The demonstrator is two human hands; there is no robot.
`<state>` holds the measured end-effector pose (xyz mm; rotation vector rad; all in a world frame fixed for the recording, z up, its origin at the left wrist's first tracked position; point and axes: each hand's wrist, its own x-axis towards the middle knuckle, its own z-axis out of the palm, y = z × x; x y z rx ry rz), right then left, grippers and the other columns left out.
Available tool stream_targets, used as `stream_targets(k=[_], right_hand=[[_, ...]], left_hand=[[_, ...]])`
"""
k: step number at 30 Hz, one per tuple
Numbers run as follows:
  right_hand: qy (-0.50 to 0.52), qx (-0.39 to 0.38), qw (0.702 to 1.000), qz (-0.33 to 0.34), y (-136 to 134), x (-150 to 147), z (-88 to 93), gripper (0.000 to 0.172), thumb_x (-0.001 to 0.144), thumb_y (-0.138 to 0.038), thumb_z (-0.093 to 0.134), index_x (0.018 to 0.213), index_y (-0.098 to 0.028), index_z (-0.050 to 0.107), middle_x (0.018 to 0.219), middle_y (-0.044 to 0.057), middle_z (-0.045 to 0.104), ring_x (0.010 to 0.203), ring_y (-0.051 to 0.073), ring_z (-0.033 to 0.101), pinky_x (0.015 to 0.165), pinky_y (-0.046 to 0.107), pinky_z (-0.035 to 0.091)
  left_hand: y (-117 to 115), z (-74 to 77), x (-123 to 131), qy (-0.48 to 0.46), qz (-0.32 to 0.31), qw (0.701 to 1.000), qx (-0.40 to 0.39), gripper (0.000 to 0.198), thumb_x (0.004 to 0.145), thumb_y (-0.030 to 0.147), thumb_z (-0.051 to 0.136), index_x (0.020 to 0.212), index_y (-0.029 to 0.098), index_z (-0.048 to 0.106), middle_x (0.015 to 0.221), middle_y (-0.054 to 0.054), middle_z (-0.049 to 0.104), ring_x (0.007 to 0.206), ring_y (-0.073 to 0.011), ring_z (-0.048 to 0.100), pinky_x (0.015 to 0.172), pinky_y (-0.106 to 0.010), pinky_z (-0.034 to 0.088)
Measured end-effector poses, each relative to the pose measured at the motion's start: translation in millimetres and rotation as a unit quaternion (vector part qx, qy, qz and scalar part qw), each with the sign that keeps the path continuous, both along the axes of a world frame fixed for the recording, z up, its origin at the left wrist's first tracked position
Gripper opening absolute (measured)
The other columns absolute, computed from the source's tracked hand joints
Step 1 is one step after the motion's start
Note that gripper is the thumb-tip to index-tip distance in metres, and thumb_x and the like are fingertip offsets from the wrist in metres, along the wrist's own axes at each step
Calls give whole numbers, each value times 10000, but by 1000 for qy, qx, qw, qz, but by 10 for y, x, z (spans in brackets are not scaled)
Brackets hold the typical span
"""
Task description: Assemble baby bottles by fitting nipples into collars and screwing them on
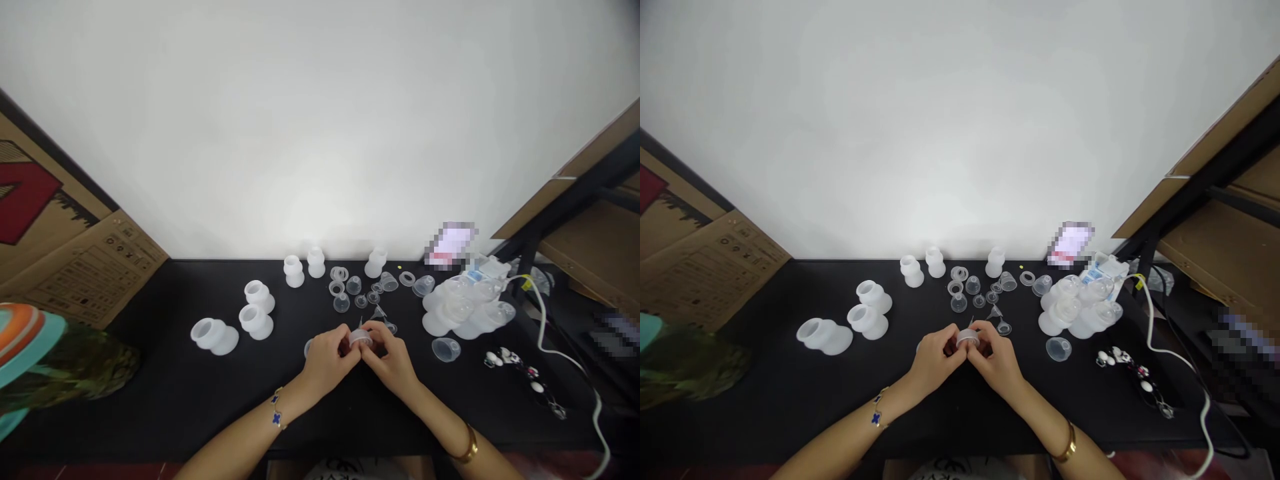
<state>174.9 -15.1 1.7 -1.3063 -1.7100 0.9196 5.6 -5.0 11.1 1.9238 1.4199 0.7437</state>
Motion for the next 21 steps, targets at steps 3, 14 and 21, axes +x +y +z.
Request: stream_targets(k=[3,14,21], right_hand=[[-1,9,1000,-6,-1,-4,-6,152,871,-268,590,1012,-243,538,631,-57,614,542,133,557,473,208,395],[1,6,1000,-1,-10,3,14,135,869,-268,580,977,-245,502,612,-62,575,537,135,535,472,215,371],[4,-2,1000,16,7,5,30,162,913,-303,563,1054,-243,512,707,-34,641,590,150,576,548,241,430]], left_hand=[[-14,1,1,-5,1,1000,2,216,846,293,566,677,212,458,588,53,552,542,-120,518,556,-234,305],[-41,-26,14,0,-4,1000,21,228,879,301,546,689,215,455,585,51,541,538,-126,519,554,-236,299],[-9,-61,13,11,0,1000,28,223,895,304,543,703,216,471,604,47,563,546,-127,521,554,-236,291]])
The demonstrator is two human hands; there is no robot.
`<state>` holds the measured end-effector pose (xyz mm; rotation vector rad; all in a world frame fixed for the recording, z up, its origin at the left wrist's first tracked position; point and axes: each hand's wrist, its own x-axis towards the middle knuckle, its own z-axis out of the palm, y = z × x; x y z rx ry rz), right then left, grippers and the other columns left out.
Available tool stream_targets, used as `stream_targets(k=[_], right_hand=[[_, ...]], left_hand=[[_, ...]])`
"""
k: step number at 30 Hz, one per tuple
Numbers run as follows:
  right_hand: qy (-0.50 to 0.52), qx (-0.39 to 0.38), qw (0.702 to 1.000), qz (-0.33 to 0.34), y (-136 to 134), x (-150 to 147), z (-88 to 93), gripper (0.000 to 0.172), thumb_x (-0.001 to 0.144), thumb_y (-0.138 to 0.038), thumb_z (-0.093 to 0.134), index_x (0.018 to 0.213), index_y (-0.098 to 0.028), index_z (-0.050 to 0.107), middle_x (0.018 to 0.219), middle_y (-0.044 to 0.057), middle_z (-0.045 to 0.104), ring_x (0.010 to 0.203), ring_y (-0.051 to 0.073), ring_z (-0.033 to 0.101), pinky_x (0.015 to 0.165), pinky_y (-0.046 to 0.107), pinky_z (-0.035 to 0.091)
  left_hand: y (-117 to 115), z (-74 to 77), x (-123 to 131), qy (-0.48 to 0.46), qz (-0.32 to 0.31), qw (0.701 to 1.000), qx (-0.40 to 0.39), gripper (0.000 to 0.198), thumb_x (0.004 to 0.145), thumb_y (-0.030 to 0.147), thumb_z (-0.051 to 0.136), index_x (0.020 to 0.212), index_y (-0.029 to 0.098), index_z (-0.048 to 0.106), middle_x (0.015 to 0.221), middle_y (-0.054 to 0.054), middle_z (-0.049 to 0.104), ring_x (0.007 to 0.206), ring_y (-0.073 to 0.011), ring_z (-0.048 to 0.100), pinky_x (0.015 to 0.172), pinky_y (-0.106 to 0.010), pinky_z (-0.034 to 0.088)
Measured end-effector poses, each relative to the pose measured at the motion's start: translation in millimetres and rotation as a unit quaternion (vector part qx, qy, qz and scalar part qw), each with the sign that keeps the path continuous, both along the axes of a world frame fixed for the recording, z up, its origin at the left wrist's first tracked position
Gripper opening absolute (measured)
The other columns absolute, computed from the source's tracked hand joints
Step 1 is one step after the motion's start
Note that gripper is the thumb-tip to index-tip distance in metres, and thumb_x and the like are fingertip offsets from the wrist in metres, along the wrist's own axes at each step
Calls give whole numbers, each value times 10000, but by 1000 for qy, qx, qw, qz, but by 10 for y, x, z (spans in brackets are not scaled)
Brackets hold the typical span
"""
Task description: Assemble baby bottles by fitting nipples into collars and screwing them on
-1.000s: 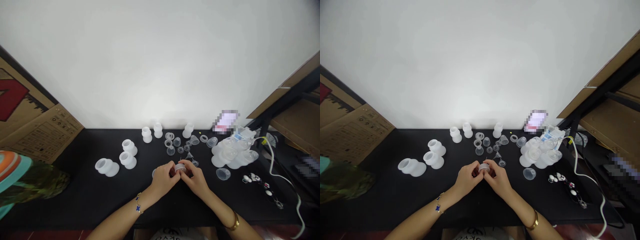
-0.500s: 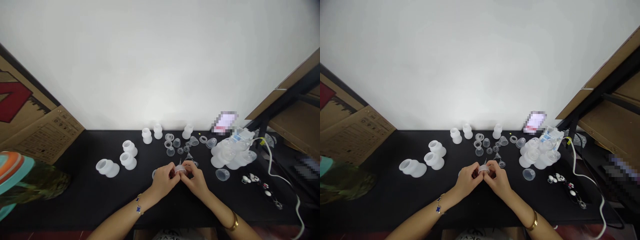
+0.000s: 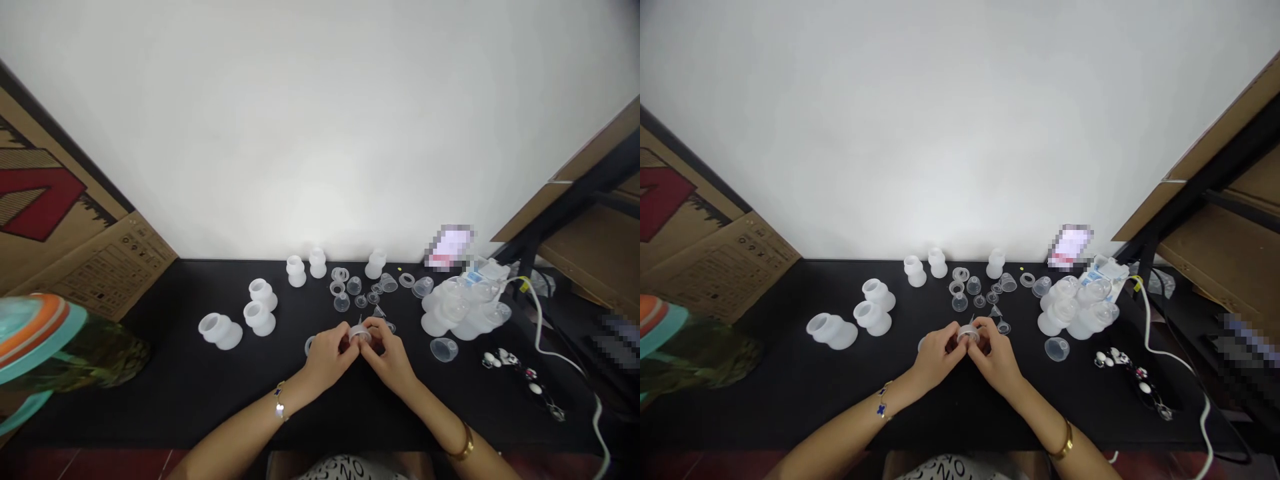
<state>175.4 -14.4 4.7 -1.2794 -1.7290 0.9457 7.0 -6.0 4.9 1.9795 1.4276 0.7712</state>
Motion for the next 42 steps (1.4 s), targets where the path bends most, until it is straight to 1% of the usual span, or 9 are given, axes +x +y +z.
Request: stream_targets(k=[5,12,22,26,29,33,37,40,42], right_hand=[[-43,8,999,12,25,19,2,283,934,-305,537,1208,-241,515,845,1,681,618,156,594,562,257,442],[-39,15,999,4,57,39,-24,281,922,-301,542,1196,-238,534,844,-3,681,619,154,604,575,256,456],[-58,21,998,8,49,10,-81,280,918,-288,551,1196,-250,544,851,-8,686,610,147,600,575,254,449],[-56,18,998,-5,44,11,-56,312,924,-318,555,1221,-240,500,851,-3,701,593,151,600,567,260,450],[-84,19,996,-22,48,22,-27,282,919,-355,576,1165,-235,508,853,1,705,582,155,602,550,262,438],[-140,25,990,-8,64,49,5,118,938,-316,541,1016,-238,584,797,-2,691,609,165,616,576,263,428],[-153,23,988,0,74,65,26,130,964,-306,502,944,-232,608,714,-9,654,601,169,602,558,256,395],[-156,27,987,2,72,57,36,172,980,-337,493,911,-228,607,700,-11,637,597,166,591,554,252,387],[-154,27,988,6,66,46,41,177,984,-354,495,960,-227,616,727,-8,650,601,164,594,557,250,395]], left_hand=[[34,-12,-6,24,10,1000,6,200,889,300,550,712,215,508,634,40,590,578,-132,536,568,-237,302],[57,-18,-19,41,0,999,14,274,905,349,542,673,203,549,622,22,605,570,-133,535,574,-242,311],[67,-54,-37,41,0,999,10,301,889,301,526,611,200,468,555,39,512,517,-119,431,540,-258,231],[73,-41,-49,38,-2,999,19,319,908,319,516,616,204,459,551,40,521,505,-118,441,533,-257,240],[72,-23,-57,50,-2,998,34,295,916,314,516,643,209,484,575,31,564,521,-127,499,544,-253,272],[57,-12,-47,73,-6,996,48,146,915,264,524,788,216,578,640,25,633,577,-148,591,568,-250,313],[44,-22,-34,74,-10,996,49,119,950,281,508,954,229,615,684,27,668,614,-160,635,585,-248,347],[46,-34,-43,84,-13,995,56,188,982,312,468,892,219,604,680,18,666,611,-162,636,577,-256,338],[50,-39,-53,98,-12,993,61,217,985,304,459,827,215,579,670,13,658,608,-163,633,567,-263,319]])
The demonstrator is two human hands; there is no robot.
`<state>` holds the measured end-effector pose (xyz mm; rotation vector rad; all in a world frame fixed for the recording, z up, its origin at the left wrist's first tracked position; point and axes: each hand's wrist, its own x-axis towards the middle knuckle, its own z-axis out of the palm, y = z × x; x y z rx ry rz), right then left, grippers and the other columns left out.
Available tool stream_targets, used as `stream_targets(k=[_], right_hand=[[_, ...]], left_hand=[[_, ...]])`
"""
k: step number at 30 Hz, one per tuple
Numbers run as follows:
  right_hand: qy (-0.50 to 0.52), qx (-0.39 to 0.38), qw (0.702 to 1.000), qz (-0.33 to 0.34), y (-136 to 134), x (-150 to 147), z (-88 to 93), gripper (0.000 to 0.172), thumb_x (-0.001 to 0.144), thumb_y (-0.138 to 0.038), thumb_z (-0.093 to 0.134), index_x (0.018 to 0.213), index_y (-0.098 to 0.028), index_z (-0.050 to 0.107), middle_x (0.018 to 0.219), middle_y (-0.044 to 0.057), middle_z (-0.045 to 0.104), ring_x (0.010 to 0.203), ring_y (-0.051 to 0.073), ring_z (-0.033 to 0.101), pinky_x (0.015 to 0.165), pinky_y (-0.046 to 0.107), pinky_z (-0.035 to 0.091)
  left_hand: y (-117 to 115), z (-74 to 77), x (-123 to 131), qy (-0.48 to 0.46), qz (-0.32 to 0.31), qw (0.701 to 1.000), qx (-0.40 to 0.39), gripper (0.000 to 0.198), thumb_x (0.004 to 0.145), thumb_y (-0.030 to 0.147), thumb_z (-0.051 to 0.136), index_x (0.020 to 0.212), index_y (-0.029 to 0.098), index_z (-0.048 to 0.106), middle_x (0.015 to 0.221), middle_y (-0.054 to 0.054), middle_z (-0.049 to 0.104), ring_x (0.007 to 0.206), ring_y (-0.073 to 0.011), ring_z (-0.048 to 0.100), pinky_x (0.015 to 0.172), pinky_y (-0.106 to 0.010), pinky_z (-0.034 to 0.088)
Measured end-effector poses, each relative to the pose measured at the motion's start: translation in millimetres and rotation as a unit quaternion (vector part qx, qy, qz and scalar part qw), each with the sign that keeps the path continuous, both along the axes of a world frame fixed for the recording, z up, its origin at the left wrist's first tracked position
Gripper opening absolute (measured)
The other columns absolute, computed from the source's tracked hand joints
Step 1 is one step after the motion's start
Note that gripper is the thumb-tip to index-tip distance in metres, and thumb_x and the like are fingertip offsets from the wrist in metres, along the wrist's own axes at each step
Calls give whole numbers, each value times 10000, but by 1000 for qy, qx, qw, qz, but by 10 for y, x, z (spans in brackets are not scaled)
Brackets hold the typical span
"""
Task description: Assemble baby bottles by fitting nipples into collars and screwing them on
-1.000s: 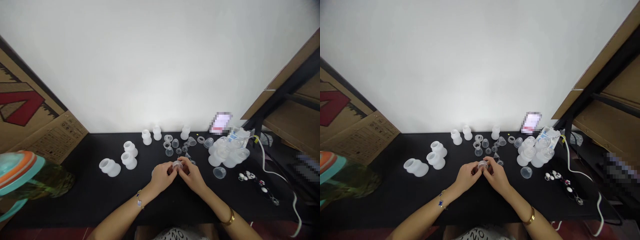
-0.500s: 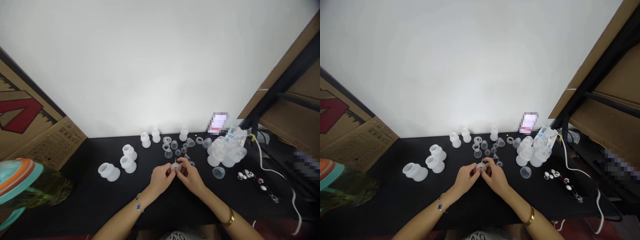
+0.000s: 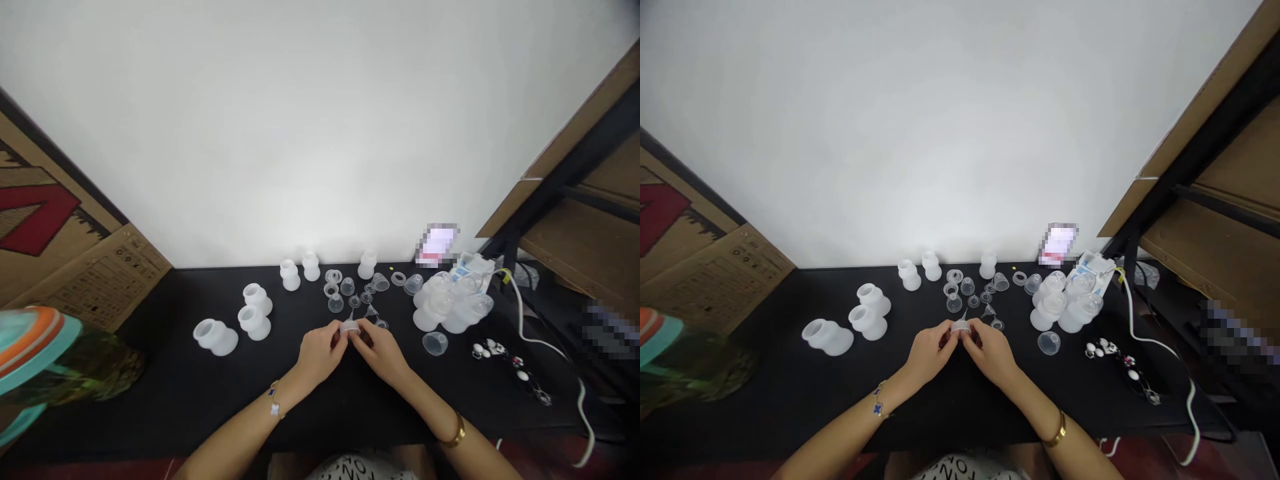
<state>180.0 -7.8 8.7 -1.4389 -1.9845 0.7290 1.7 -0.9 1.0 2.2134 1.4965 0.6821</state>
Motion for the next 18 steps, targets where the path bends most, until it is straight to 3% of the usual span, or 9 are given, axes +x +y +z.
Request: stream_targets(k=[10,18], right_hand=[[-3,4,1000,10,-11,-10,29,204,973,-360,520,1057,-222,644,772,8,683,616,166,610,566,253,426],[12,7,1000,10,-4,12,11,181,970,-314,508,1027,-224,654,748,4,682,621,167,617,571,257,435]], left_hand=[[6,16,-8,45,22,999,1,149,932,277,524,797,222,552,687,11,660,657,-176,649,588,-268,327],[14,44,1,9,8,1000,-1,195,942,319,525,780,219,568,670,13,658,629,-161,629,592,-259,351]])
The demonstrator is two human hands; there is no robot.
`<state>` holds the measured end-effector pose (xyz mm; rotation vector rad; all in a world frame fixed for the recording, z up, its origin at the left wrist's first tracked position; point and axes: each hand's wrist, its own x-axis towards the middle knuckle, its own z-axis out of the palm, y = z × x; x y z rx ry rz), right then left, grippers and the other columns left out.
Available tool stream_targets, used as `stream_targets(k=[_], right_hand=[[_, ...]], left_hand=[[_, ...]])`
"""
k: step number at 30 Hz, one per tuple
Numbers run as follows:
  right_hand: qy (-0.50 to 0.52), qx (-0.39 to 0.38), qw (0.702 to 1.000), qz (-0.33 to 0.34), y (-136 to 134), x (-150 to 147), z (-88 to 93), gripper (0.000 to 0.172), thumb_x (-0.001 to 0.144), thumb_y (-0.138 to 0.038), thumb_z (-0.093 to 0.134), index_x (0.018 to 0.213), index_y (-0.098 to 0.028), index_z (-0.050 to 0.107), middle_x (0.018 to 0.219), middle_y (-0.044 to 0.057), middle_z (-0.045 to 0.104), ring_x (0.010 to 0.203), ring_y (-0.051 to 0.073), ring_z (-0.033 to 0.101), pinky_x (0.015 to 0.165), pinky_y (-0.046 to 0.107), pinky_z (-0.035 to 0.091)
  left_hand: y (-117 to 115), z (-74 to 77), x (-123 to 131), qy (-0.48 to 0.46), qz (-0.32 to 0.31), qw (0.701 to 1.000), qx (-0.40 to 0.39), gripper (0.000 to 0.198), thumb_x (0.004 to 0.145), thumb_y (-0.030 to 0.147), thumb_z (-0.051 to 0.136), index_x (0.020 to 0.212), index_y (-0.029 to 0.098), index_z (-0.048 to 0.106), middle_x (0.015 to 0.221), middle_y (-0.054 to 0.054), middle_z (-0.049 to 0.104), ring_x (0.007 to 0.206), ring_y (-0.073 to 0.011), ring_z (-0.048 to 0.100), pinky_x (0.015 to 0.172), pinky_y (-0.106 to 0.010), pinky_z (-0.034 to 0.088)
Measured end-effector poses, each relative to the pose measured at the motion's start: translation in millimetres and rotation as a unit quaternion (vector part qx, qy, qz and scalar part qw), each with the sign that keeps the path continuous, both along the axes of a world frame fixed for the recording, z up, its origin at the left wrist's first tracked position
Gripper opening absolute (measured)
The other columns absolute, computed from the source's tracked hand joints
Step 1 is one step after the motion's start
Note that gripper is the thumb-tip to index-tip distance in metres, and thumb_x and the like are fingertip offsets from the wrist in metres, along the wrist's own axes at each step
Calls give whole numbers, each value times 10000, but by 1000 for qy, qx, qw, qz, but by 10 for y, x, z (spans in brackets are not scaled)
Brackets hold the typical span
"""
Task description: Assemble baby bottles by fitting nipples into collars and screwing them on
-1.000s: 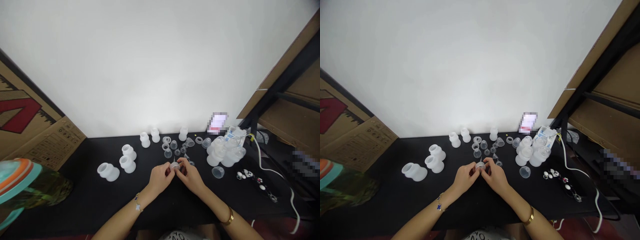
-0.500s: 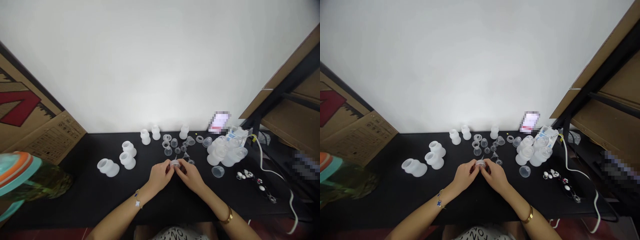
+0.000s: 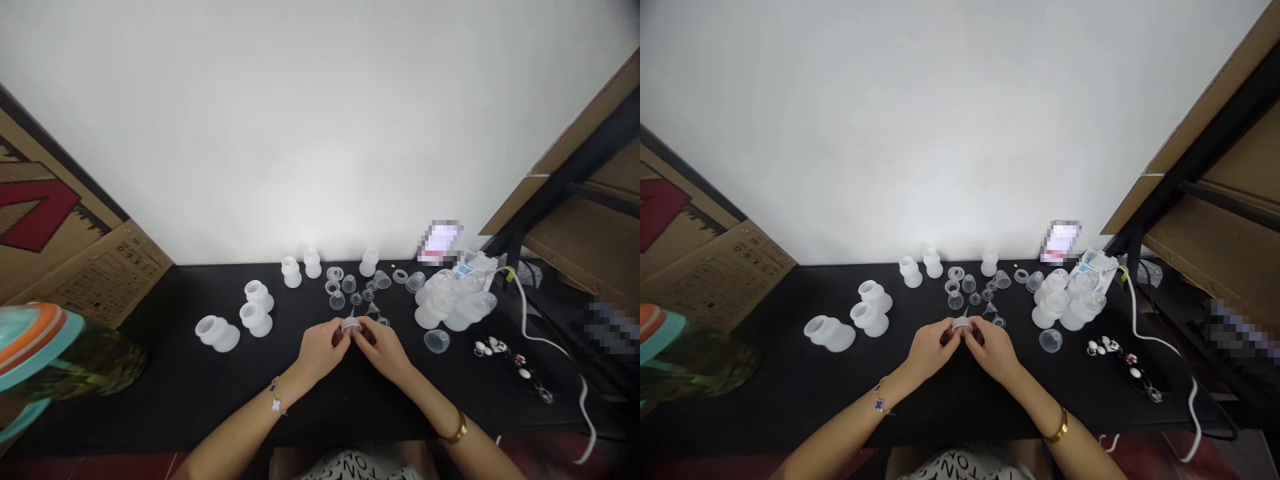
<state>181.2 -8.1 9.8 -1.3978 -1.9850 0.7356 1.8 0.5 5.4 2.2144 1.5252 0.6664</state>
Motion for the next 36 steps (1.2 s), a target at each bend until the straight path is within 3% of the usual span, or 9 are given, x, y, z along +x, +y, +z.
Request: stream_targets(k=[36], right_hand=[[-44,-15,999,-8,7,-27,-61,181,951,-316,498,837,-217,597,649,-24,598,556,150,554,537,250,322]], left_hand=[[1,-40,26,-10,24,999,-46,236,894,315,566,688,215,512,603,29,623,562,-150,583,565,-258,280]])
